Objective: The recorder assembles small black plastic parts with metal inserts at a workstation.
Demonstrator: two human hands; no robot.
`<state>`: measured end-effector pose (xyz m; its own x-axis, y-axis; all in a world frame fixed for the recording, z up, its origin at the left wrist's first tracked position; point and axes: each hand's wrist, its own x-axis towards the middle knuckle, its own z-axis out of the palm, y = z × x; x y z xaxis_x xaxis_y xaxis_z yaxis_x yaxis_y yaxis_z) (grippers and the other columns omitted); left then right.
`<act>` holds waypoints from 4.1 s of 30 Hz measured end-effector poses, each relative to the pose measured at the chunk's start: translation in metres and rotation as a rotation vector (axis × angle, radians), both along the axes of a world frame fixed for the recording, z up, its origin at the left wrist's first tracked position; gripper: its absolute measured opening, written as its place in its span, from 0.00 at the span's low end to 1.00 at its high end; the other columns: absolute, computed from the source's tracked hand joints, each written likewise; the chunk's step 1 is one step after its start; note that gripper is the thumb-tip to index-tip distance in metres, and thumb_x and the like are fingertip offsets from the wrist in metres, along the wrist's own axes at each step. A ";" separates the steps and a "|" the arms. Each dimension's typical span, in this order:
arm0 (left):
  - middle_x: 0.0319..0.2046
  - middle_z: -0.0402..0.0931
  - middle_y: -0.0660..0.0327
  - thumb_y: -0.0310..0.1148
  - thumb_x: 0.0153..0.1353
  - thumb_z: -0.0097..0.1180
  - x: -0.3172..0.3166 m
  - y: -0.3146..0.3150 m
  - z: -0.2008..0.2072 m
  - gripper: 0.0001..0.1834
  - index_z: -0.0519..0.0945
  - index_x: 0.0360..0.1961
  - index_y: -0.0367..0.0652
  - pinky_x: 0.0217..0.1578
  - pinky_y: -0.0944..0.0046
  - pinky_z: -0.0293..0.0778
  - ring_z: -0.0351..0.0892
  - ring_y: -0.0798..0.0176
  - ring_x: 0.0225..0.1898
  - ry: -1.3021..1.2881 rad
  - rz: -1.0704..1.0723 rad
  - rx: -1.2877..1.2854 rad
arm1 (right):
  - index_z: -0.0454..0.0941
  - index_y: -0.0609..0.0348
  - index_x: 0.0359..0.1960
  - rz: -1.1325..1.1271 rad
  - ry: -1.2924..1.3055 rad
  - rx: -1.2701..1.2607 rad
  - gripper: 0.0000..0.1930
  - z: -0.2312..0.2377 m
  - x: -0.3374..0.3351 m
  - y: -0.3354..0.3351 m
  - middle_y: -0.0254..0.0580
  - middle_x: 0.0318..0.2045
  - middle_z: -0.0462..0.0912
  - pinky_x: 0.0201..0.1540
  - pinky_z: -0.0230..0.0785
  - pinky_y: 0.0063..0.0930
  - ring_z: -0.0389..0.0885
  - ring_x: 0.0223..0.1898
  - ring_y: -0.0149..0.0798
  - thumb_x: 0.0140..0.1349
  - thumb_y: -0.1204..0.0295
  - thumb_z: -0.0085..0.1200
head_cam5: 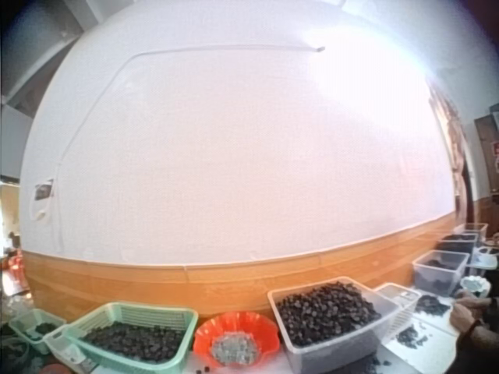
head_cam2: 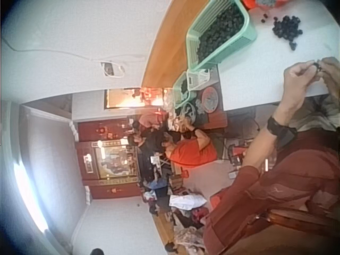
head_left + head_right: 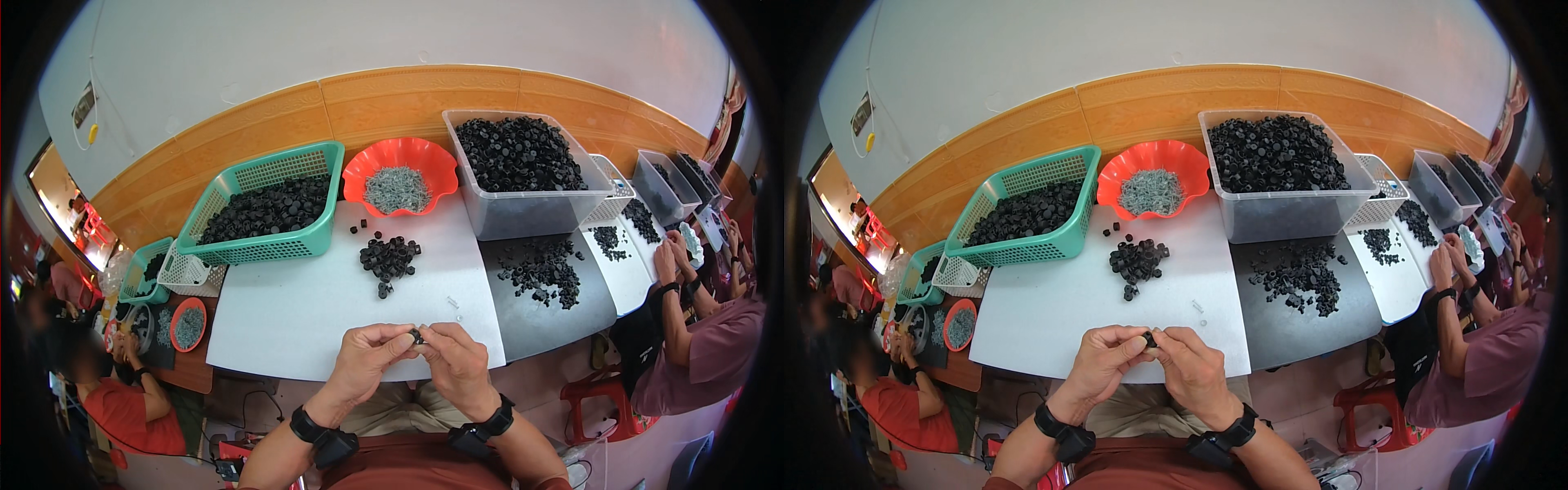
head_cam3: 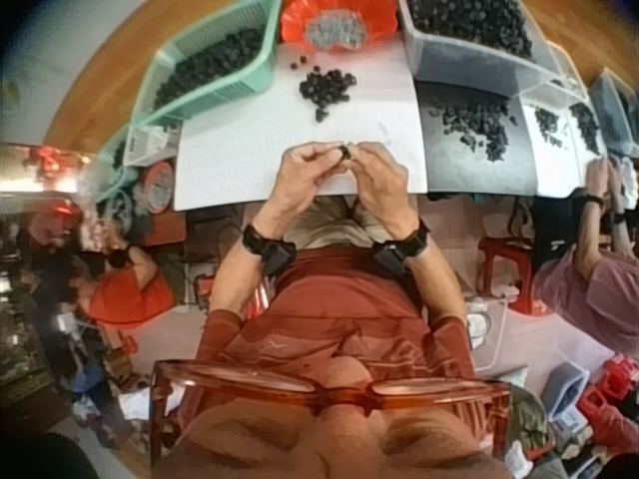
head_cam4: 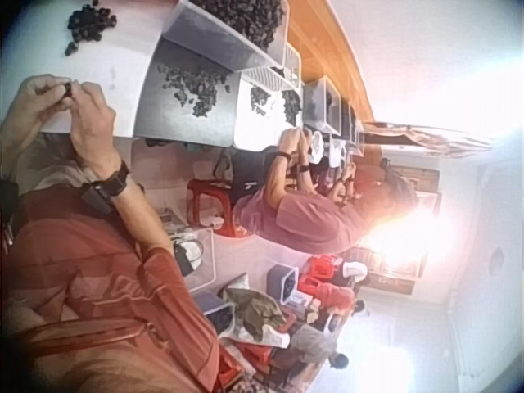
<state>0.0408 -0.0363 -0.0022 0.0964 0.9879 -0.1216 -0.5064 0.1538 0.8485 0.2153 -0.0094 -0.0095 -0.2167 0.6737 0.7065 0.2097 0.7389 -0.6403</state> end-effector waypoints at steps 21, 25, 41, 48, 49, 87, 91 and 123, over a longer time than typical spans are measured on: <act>0.43 0.85 0.54 0.26 0.68 0.62 0.004 0.000 0.001 0.12 0.83 0.50 0.31 0.47 0.66 0.84 0.85 0.65 0.41 0.109 0.027 0.064 | 0.81 0.66 0.49 -0.041 -0.070 0.029 0.17 -0.002 0.002 -0.001 0.48 0.40 0.83 0.30 0.81 0.34 0.87 0.31 0.47 0.56 0.87 0.62; 0.43 0.85 0.54 0.23 0.68 0.61 0.001 0.001 0.002 0.11 0.84 0.49 0.30 0.46 0.66 0.83 0.84 0.65 0.41 0.189 -0.011 0.090 | 0.81 0.65 0.46 0.005 -0.044 -0.022 0.15 -0.004 0.005 0.000 0.46 0.39 0.83 0.30 0.81 0.33 0.87 0.31 0.46 0.56 0.85 0.63; 0.42 0.85 0.57 0.25 0.67 0.62 0.002 0.000 0.001 0.11 0.85 0.48 0.32 0.46 0.68 0.79 0.82 0.68 0.42 0.144 -0.062 0.122 | 0.80 0.64 0.43 0.055 0.029 -0.093 0.12 -0.006 0.006 0.000 0.45 0.35 0.84 0.27 0.80 0.29 0.87 0.29 0.41 0.57 0.82 0.66; 0.42 0.85 0.57 0.24 0.68 0.61 0.000 0.000 -0.002 0.11 0.85 0.49 0.32 0.47 0.68 0.79 0.82 0.68 0.42 0.116 -0.075 0.129 | 0.81 0.65 0.43 0.069 0.045 -0.073 0.12 -0.010 0.005 -0.002 0.46 0.36 0.84 0.27 0.81 0.28 0.87 0.29 0.41 0.58 0.82 0.66; 0.43 0.85 0.57 0.24 0.67 0.61 0.000 0.000 -0.003 0.11 0.85 0.49 0.32 0.47 0.68 0.79 0.82 0.68 0.42 0.108 -0.074 0.132 | 0.81 0.65 0.43 0.062 0.046 -0.063 0.11 -0.010 0.005 -0.001 0.45 0.36 0.84 0.27 0.81 0.28 0.87 0.29 0.41 0.58 0.82 0.66; 0.40 0.84 0.58 0.20 0.65 0.61 -0.001 -0.006 -0.004 0.07 0.82 0.44 0.35 0.48 0.67 0.79 0.82 0.69 0.43 0.054 -0.044 0.103 | 0.82 0.57 0.53 0.141 -0.053 -0.134 0.20 0.001 0.008 0.002 0.42 0.37 0.79 0.29 0.77 0.32 0.83 0.28 0.43 0.57 0.79 0.67; 0.42 0.82 0.59 0.22 0.65 0.63 -0.001 -0.003 -0.003 0.12 0.76 0.48 0.36 0.47 0.69 0.80 0.82 0.70 0.43 0.020 -0.041 0.114 | 0.83 0.55 0.50 0.109 -0.124 -0.111 0.19 0.009 0.010 0.001 0.41 0.37 0.79 0.29 0.77 0.33 0.82 0.28 0.43 0.56 0.78 0.67; 0.44 0.83 0.57 0.23 0.65 0.64 0.000 -0.006 -0.002 0.10 0.78 0.45 0.36 0.50 0.69 0.78 0.82 0.69 0.46 0.161 -0.103 0.151 | 0.85 0.57 0.44 -0.082 -0.701 -0.141 0.10 0.037 0.046 0.066 0.43 0.40 0.83 0.38 0.76 0.46 0.84 0.36 0.53 0.61 0.75 0.57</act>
<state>0.0409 -0.0424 -0.0042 0.1891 0.9820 0.0053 -0.3512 0.0626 0.9342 0.2613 0.0567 0.0278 -0.5320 0.7818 0.3252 0.6578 0.6234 -0.4226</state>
